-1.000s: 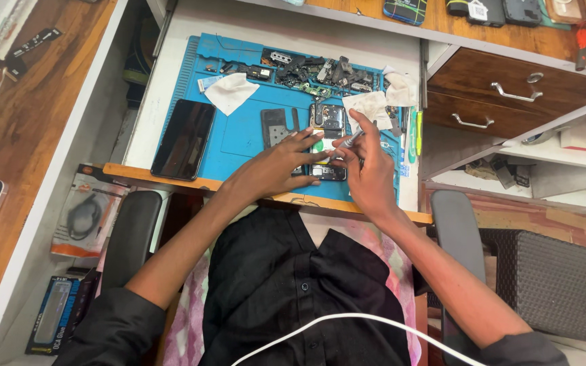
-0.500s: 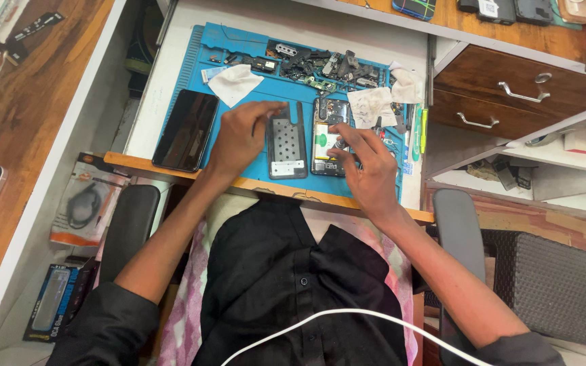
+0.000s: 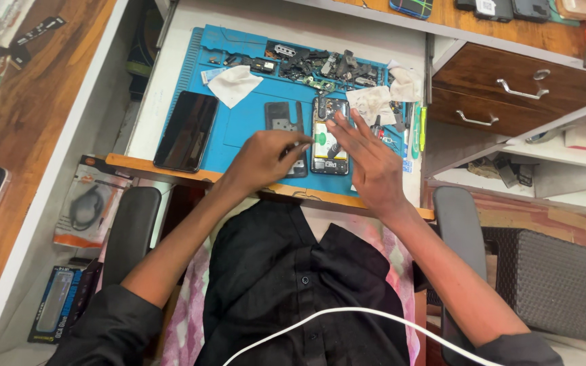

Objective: The person tests a smartphone by swiping the screen and pressing buttons, then disassembles it to expose the battery and motherboard. They place the phone on a workbench and apply adhesive to the back cover using a syringe-like tool.

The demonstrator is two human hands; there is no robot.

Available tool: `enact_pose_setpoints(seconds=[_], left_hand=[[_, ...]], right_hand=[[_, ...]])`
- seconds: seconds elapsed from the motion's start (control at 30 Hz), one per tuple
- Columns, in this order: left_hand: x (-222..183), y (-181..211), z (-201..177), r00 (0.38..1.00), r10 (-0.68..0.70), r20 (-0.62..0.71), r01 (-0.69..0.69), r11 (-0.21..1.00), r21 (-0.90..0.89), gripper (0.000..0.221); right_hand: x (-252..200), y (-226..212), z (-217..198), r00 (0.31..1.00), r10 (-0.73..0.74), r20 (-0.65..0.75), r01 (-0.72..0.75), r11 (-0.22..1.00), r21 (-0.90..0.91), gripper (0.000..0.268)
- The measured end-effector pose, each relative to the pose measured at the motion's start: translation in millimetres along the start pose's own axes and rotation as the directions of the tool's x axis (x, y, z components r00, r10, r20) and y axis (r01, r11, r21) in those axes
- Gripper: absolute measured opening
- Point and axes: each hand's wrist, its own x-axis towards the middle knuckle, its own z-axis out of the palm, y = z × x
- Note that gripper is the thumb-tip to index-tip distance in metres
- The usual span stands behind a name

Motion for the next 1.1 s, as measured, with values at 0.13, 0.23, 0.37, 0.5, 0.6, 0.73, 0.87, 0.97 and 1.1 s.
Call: enact_pose_setpoints(seconds=[0.13, 0.23, 0.37, 0.5, 0.6, 0.73, 0.87, 0.97, 1.1], left_hand=[[-2, -2, 9, 0.985, 0.152, 0.080, -0.155, 0.987, 0.030, 0.038], [1, -1, 12, 0.976, 0.192, 0.106, -0.203, 0.974, 0.101, 0.040], [6, -3, 18, 0.969, 0.184, 0.166, -0.202, 0.974, 0.102, 0.045], [5, -7, 16, 0.969, 0.164, 0.183, -0.183, 0.979, 0.091, 0.048], [11, -15, 18, 0.959, 0.174, 0.225, -0.194, 0.979, 0.070, 0.049], [12, -19, 14, 0.949, 0.208, 0.239, -0.217, 0.976, 0.012, 0.054], [9, -14, 12, 0.949, 0.261, 0.179, -0.273, 0.961, 0.048, 0.047], [12, -12, 15, 0.951, 0.278, 0.136, -0.290, 0.954, 0.080, 0.043], [18, -6, 24, 0.956, 0.280, 0.086, -0.289, 0.949, 0.124, 0.034]], right_hand=[[1, 3, -3, 0.999, 0.032, 0.000, -0.032, 0.996, -0.079, 0.067], [0, 3, -5, 1.000, 0.018, 0.007, -0.017, 0.996, -0.087, 0.070], [-1, 1, 1, 0.995, 0.094, 0.016, -0.095, 0.995, 0.038, 0.062], [0, 1, 0, 0.993, 0.110, 0.029, -0.111, 0.994, 0.023, 0.062], [-1, 2, 1, 0.993, 0.116, 0.020, -0.116, 0.993, 0.035, 0.056], [-4, 1, -1, 0.993, 0.113, 0.018, -0.112, 0.993, -0.046, 0.072], [2, -2, 2, 0.973, 0.223, 0.058, -0.231, 0.940, 0.252, 0.059], [1, -2, 6, 0.926, 0.344, 0.159, -0.378, 0.864, 0.332, 0.061], [-2, -1, 7, 0.979, 0.179, 0.093, -0.195, 0.959, 0.205, 0.069]])
